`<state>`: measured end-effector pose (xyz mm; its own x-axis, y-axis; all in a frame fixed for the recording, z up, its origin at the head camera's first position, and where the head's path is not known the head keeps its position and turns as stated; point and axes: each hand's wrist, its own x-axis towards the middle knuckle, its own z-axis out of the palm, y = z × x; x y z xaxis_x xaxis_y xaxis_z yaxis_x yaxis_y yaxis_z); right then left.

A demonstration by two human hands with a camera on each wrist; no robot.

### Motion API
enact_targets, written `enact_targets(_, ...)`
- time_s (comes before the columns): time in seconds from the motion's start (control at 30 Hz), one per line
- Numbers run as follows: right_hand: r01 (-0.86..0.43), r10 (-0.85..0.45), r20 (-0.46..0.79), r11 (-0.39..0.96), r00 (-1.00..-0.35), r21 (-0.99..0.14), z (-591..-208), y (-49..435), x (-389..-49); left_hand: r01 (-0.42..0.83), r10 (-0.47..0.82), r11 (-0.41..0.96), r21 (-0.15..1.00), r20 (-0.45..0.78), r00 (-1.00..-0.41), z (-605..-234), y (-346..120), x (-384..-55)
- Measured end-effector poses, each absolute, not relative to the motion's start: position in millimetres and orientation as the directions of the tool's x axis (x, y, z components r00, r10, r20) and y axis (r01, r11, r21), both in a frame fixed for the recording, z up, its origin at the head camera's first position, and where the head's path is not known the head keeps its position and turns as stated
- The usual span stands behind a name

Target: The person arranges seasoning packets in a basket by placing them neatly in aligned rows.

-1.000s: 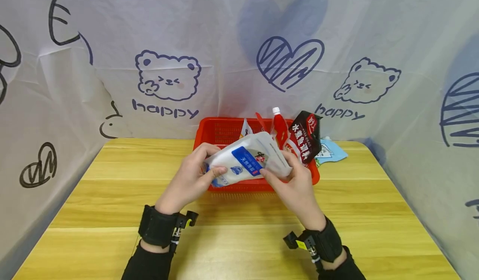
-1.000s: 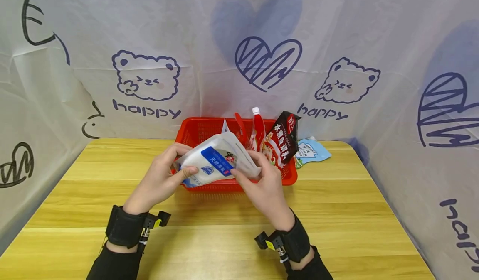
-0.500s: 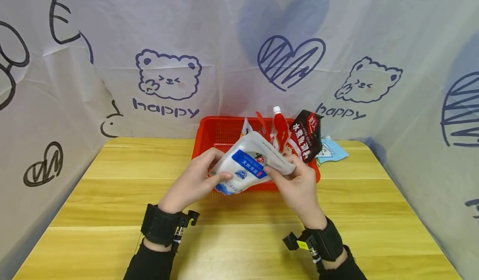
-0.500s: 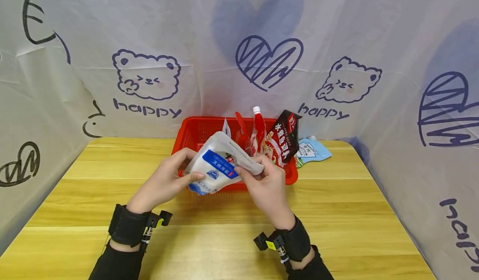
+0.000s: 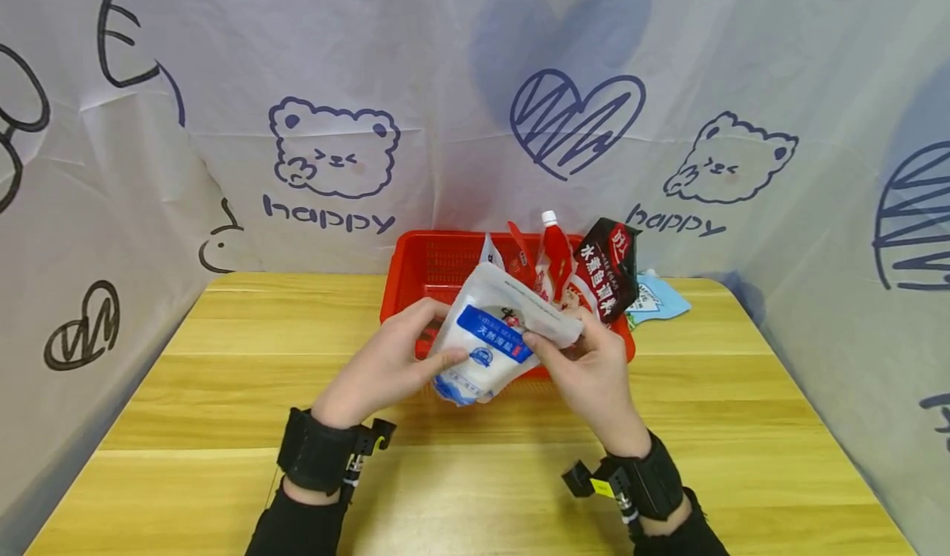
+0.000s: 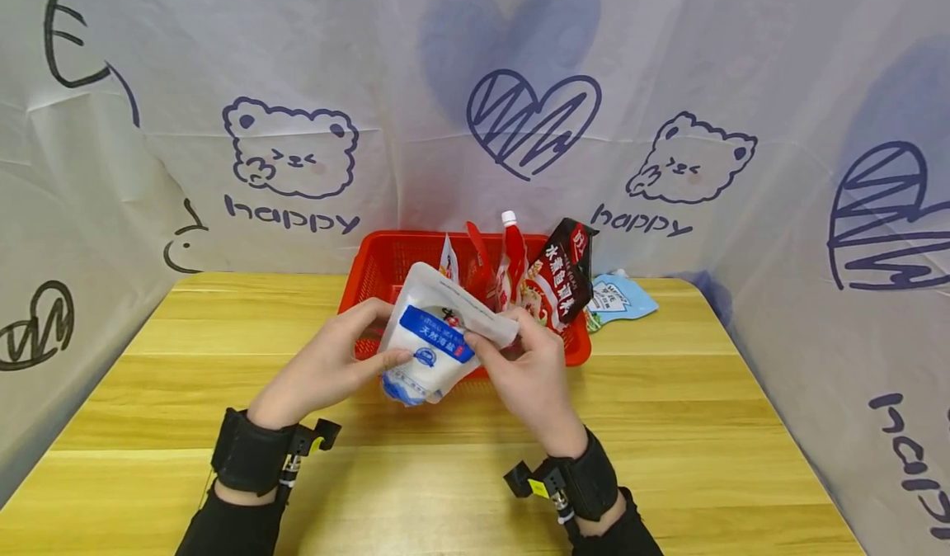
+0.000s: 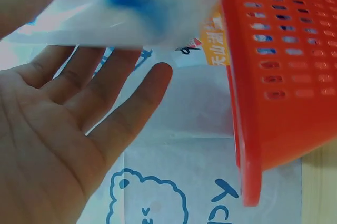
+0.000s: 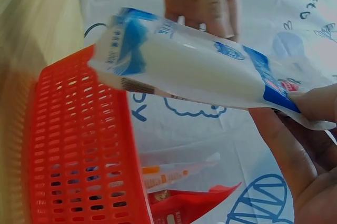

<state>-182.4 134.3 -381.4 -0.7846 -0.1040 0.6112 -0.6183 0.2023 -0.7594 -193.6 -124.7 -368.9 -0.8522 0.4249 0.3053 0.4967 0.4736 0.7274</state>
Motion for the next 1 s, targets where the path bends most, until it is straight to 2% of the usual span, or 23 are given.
enact_targets(0.2, -0.605, -0.168, 0.583, 0.282, -0.795, -0.745, -386.3, 130.8, -182.6, 0.509, 0.42, 0.454, 0.731, 0.328, -0.846, -366.9, -122.9, -191.2)
enact_targets(0.37, -0.592, -0.205, 0.555, 0.294, -0.806, -0.75, -389.1, 128.5, -182.5, 0.525, 0.416, 0.434, 0.732, 0.354, -0.837, -367.2, -123.8, -191.5)
enact_targets(0.73, -0.585, -0.187, 0.555, 0.223, -0.811, -0.78, -390.7, 126.8, -182.6, 0.587, 0.393, 0.368, 0.721, 0.452, -0.801, -368.7, -126.0, -192.5)
enact_targets(1.0, -0.515, -0.236, 0.467, 0.215, -0.852, -0.83, -390.4, 124.6, -182.3, 0.589, 0.277, 0.326, 0.739, 0.521, -0.807, -369.0, -126.1, -190.6)
